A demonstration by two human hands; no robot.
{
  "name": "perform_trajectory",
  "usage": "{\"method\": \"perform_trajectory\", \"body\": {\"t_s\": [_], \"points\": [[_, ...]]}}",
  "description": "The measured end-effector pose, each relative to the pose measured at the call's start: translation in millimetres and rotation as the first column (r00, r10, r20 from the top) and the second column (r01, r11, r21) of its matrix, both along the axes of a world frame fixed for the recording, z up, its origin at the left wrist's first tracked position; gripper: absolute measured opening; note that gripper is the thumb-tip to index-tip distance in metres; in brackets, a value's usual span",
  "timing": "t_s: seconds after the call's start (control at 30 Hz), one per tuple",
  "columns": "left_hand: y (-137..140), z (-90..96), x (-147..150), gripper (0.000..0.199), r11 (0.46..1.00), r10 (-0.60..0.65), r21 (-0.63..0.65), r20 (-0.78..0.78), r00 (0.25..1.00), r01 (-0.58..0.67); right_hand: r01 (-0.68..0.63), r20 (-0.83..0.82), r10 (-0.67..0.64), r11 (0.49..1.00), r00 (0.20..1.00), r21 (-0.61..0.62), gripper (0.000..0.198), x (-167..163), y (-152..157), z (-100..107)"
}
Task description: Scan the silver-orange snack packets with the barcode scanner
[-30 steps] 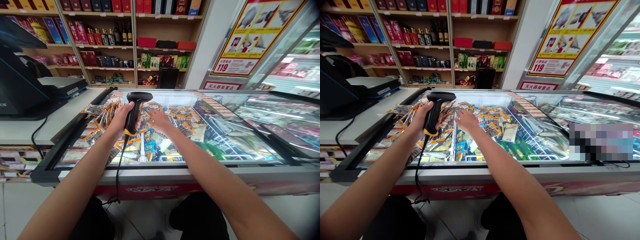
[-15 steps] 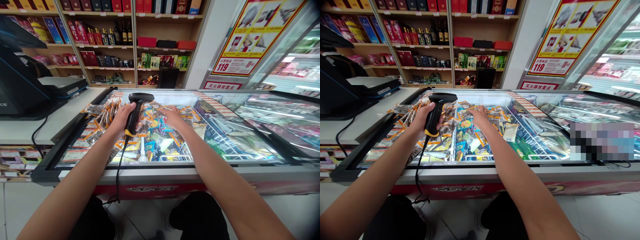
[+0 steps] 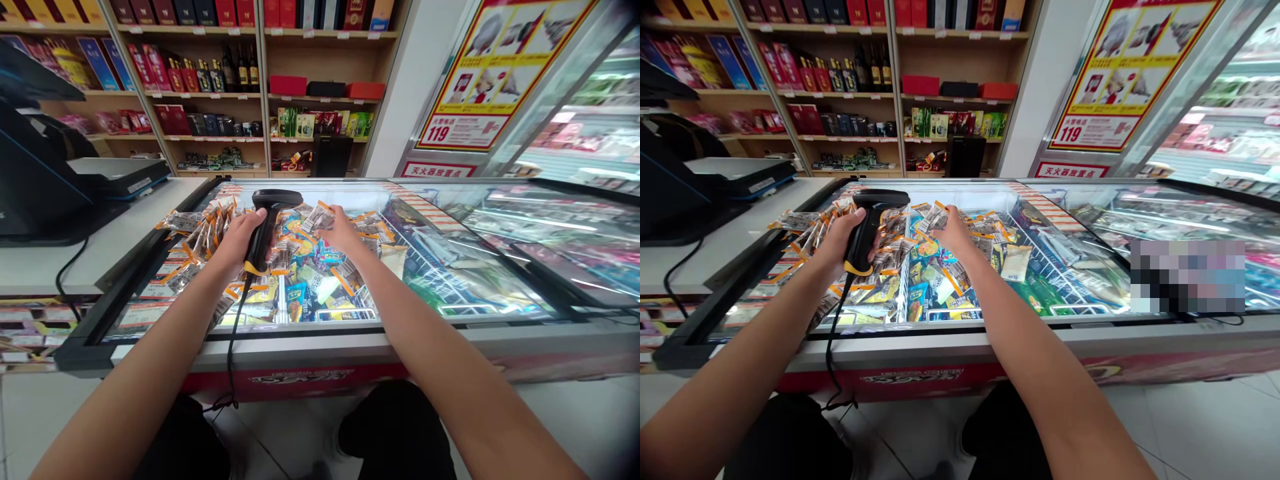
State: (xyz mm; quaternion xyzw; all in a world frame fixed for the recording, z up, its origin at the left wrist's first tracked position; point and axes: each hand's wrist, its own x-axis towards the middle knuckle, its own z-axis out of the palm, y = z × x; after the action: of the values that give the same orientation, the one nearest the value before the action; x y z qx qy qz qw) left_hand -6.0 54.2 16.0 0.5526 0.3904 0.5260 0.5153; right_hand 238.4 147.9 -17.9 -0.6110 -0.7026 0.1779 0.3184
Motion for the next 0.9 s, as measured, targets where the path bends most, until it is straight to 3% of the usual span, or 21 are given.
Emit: {"method": "perform_trajectory", "body": {"t_s": [0.07,0.17,0.47,0.57,0.67,0.8,0.9], "points": [[-2,0.6,1,0.053,1.000,-0.013,0.019,-0.016,1.000,0.013,-0.095,-0.137,0.100,0.994,0.986,0.045,0.080,7,-2,4],[-4,2.2,2,0.053,0.998,-0.024,0.058,-0.024,0.999,0.025,-0.178,-0.184,0.195,0.979,0.963,0.104,0.082,9,-5,9],[-7,4.0,5,0.053,0.998,-0.049,0.048,-0.038,0.998,0.051,-0.207,-0.160,0.232,0.965,0.959,0.160,0.084,5,-8,8],[-5,2.6,4,0.053,0.998,-0.042,0.050,-0.025,0.999,0.043,-0.096,-0.125,0.111,0.988,0.986,0.121,0.084,13,-4,11],[-3,0.6,2,0.052,0.998,-0.026,0.055,-0.007,1.000,0.027,0.137,0.000,-0.137,0.988,0.991,0.078,0.082,34,3,16],[0,-1.4,0,0.052,0.999,-0.022,0.050,-0.003,1.000,0.022,0.397,0.153,-0.397,0.917,0.905,0.032,0.078,64,5,20],[0,-1.2,1,0.051,0.999,-0.021,0.049,0.009,1.000,0.020,0.450,0.162,-0.476,0.876,0.864,0.173,0.069,65,1,20]]}}
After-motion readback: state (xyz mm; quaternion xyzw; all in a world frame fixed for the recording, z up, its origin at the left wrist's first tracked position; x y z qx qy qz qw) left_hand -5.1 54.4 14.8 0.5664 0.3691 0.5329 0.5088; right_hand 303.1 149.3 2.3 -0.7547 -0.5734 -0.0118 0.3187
